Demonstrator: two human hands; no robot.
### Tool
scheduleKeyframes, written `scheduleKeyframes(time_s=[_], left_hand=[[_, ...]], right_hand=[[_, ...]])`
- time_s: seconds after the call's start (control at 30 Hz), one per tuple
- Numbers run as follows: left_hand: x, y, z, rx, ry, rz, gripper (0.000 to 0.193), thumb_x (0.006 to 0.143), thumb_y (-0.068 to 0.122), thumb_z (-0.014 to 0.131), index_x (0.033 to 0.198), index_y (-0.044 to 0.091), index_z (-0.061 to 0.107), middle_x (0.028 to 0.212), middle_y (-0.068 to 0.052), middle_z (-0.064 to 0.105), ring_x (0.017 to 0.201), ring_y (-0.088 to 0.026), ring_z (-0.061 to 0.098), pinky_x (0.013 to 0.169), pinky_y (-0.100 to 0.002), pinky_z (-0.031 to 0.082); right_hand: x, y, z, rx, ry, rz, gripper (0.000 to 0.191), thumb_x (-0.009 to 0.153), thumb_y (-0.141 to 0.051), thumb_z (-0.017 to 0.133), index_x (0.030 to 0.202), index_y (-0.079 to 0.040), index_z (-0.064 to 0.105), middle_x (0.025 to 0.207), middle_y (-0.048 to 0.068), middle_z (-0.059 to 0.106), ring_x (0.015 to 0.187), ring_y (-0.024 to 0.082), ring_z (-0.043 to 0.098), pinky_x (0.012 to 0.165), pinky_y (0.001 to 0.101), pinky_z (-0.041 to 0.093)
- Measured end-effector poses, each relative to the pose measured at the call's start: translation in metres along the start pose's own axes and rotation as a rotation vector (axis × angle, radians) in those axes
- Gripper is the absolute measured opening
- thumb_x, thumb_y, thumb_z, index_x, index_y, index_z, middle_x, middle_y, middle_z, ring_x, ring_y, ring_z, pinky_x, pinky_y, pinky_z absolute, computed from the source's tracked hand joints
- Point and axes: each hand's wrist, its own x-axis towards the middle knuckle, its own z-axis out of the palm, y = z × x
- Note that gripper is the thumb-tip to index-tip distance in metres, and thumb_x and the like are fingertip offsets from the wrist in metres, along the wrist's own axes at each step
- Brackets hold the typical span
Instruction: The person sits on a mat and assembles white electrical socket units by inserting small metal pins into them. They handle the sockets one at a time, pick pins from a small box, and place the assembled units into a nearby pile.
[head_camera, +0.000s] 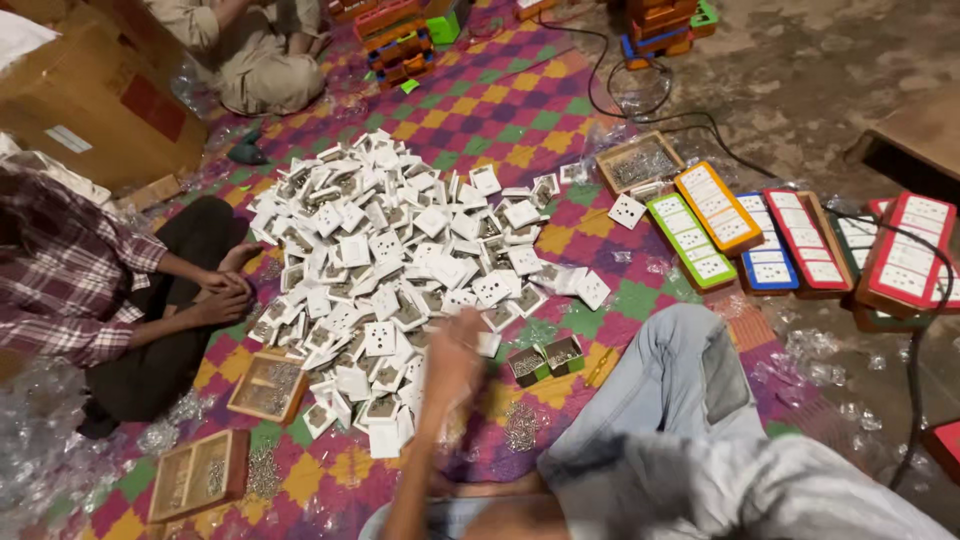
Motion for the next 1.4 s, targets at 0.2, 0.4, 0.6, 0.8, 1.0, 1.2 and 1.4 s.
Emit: scheduleKeyframes(time_s=[0.2, 0.4, 0.6, 0.8, 1.0, 1.2, 1.4], left_hand=[[-0.143, 0.086, 0.113, 0.155, -0.092, 0.834, 0.032, 0.095, 0.031, 0.072, 0.09, 0.005, 0.054, 0.082, -0.017, 0.064, 0.074, -0.039, 0.067, 0.065, -0.049, 0.053], [-0.158, 0.093, 0.117, -0.012, -0.194, 0.892, 0.023, 0.107, 0.023, 0.067, 0.091, 0.009, 0.059, 0.08, -0.012, 0.066, 0.075, -0.032, 0.068, 0.069, -0.045, 0.054], [-0.222, 0.04, 0.16, -0.184, -0.424, 1.082, 0.026, 0.107, 0.027, 0.073, 0.091, 0.011, 0.061, 0.077, -0.01, 0.066, 0.071, -0.029, 0.068, 0.067, -0.044, 0.054], [-0.227, -0.027, 0.157, -0.274, -0.342, 0.709, 0.02, 0.096, 0.023, 0.074, 0.085, 0.007, 0.066, 0.074, -0.011, 0.067, 0.064, -0.025, 0.065, 0.06, -0.041, 0.053], [-0.098, -0.11, 0.144, -0.254, 0.334, 0.348, 0.025, 0.105, 0.019, 0.061, 0.089, 0.0, 0.061, 0.07, -0.011, 0.059, 0.061, -0.015, 0.055, 0.057, -0.033, 0.047], [-0.036, -0.179, 0.193, -0.986, 0.317, -0.302, 0.028, 0.104, 0.03, 0.061, 0.085, 0.01, 0.055, 0.068, 0.002, 0.048, 0.056, -0.012, 0.043, 0.047, -0.03, 0.036], [-0.068, -0.217, 0.167, -0.7, 0.733, -0.093, 0.031, 0.104, 0.033, 0.061, 0.099, 0.004, 0.069, 0.087, -0.005, 0.065, 0.077, -0.017, 0.06, 0.068, -0.032, 0.047]], right_hand=[[0.022, 0.152, -0.082, -0.701, 0.023, 0.304, 0.018, 0.081, -0.022, 0.067, 0.086, -0.005, 0.066, 0.078, 0.017, 0.068, 0.072, 0.036, 0.069, 0.063, 0.0497, 0.054], [-0.019, 0.183, -0.204, -1.031, 0.147, 0.776, 0.019, 0.074, -0.021, 0.067, 0.083, -0.004, 0.069, 0.077, 0.018, 0.071, 0.07, 0.038, 0.071, 0.06, 0.0512, 0.056], [-0.045, 0.18, -0.198, 0.226, 1.141, 0.982, 0.032, 0.101, -0.036, 0.055, 0.095, -0.007, 0.067, 0.079, 0.006, 0.068, 0.067, 0.015, 0.064, 0.057, 0.0336, 0.051], [-0.127, 0.129, -0.068, 0.566, 0.434, 0.919, 0.021, 0.093, -0.019, 0.053, 0.1, -0.006, 0.068, 0.084, 0.006, 0.071, 0.071, 0.017, 0.064, 0.058, 0.0349, 0.049], [-0.178, 0.128, -0.016, 0.194, 0.297, 0.835, 0.022, 0.085, -0.017, 0.061, 0.101, -0.003, 0.067, 0.088, 0.011, 0.069, 0.081, 0.025, 0.064, 0.069, 0.0382, 0.051], [-0.166, 0.159, -0.004, -0.227, 0.295, 0.668, 0.031, 0.076, -0.015, 0.07, 0.102, 0.0, 0.065, 0.092, 0.016, 0.067, 0.091, 0.033, 0.065, 0.08, 0.0415, 0.053], [-0.122, 0.159, 0.006, -0.165, 0.113, 0.679, 0.033, 0.088, -0.018, 0.058, 0.115, 0.002, 0.062, 0.108, 0.021, 0.067, 0.105, 0.037, 0.063, 0.089, 0.0442, 0.049]])
